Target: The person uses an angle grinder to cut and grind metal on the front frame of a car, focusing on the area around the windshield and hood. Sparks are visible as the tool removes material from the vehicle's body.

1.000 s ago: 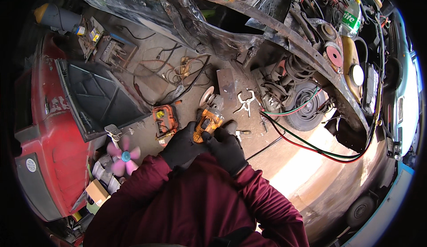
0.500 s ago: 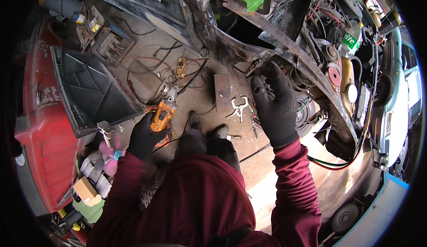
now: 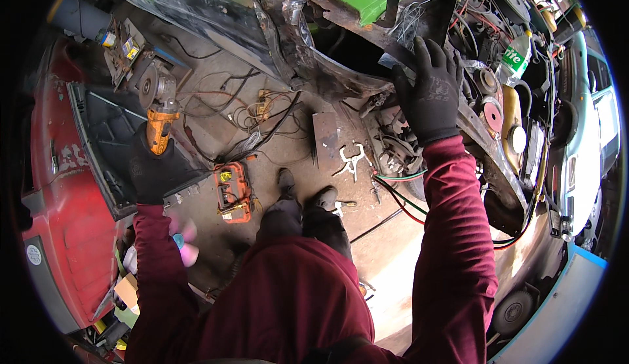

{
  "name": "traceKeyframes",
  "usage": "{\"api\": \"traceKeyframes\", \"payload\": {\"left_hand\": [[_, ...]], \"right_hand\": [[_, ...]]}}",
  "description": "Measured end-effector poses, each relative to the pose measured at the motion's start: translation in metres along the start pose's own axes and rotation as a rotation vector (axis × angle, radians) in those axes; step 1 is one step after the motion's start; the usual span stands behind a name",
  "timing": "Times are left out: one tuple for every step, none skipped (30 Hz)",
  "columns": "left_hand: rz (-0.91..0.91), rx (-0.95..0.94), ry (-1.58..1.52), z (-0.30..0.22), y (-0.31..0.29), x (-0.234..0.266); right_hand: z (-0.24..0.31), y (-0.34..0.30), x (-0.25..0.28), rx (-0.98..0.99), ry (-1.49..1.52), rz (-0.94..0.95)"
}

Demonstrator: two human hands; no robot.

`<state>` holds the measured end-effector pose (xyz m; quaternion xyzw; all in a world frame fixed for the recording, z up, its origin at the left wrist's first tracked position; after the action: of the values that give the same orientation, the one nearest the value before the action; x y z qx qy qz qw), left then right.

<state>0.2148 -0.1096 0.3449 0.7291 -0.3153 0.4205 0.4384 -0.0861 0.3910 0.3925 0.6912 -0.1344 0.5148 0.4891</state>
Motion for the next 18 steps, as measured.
{"api": "traceKeyframes", "payload": {"left_hand": [[0.001,0.005,0.012,0.006,0.004,-0.004],[-0.003,0.007,0.050,0.011,0.007,-0.009],[0.062,0.081,0.059,0.023,0.006,-0.018],[0.110,0.137,-0.009,0.032,0.003,-0.027],[0.133,0.163,-0.044,0.039,-0.002,-0.037],[0.140,0.162,-0.057,0.044,-0.007,-0.047],[0.164,0.187,-0.079,0.050,-0.014,-0.059],[0.172,0.187,-0.078,0.054,-0.022,-0.070],[0.186,0.200,-0.044,0.057,-0.032,-0.079],[0.200,0.170,-0.013,0.058,-0.042,-0.089],[0.256,0.199,-0.071,0.060,-0.054,-0.101],[0.308,0.234,-0.108,0.062,-0.067,-0.111],[0.378,0.304,-0.156,0.065,-0.083,-0.123],[0.389,0.314,-0.191,0.063,-0.093,-0.132],[0.452,0.373,-0.199,0.064,-0.105,-0.144],[0.460,0.373,-0.129,0.062,-0.114,-0.151],[0.458,0.308,-0.117,0.057,-0.120,-0.153],[0.486,0.303,-0.095,0.052,-0.129,-0.159]], "right_hand": [[-0.003,0.004,-0.006,0.011,-0.023,0.020],[-0.005,0.006,-0.011,0.022,-0.050,0.041],[-0.007,0.007,-0.016,0.029,-0.072,0.064],[-0.009,0.008,-0.020,0.040,-0.086,0.075],[-0.011,0.010,-0.024,0.049,-0.065,0.100],[-0.013,0.010,-0.030,0.031,-0.074,0.146],[-0.015,0.011,-0.034,0.037,-0.073,0.155],[-0.016,0.012,-0.037,0.041,-0.078,0.171],[-0.018,0.011,-0.042,0.045,-0.087,0.217],[-0.018,0.012,-0.042,0.063,-0.073,0.201],[-0.018,0.012,-0.043,0.071,-0.066,0.198],[-0.019,0.012,-0.045,0.066,-0.063,0.212],[-0.018,0.012,-0.044,0.086,-0.066,0.193],[-0.019,0.012,-0.044,0.073,-0.028,0.189],[-0.020,0.012,-0.044,0.055,0.010,0.187],[-0.021,0.013,-0.043,0.037,0.049,0.184],[-0.024,0.012,-0.046,-0.003,0.071,0.248],[-0.024,0.013,-0.045,-0.011,0.083,0.251]]}}
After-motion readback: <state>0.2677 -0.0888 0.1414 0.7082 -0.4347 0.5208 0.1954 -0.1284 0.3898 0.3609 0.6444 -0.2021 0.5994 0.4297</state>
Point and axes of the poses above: each hand's wrist, its own y-axis towards the middle knuckle, its own x-axis out of the back of the hand, z = x × y, the point moved 7 cm from there along y, towards the middle knuckle, and after that the axes turned 2 degrees about x, right-handed, at the moved point
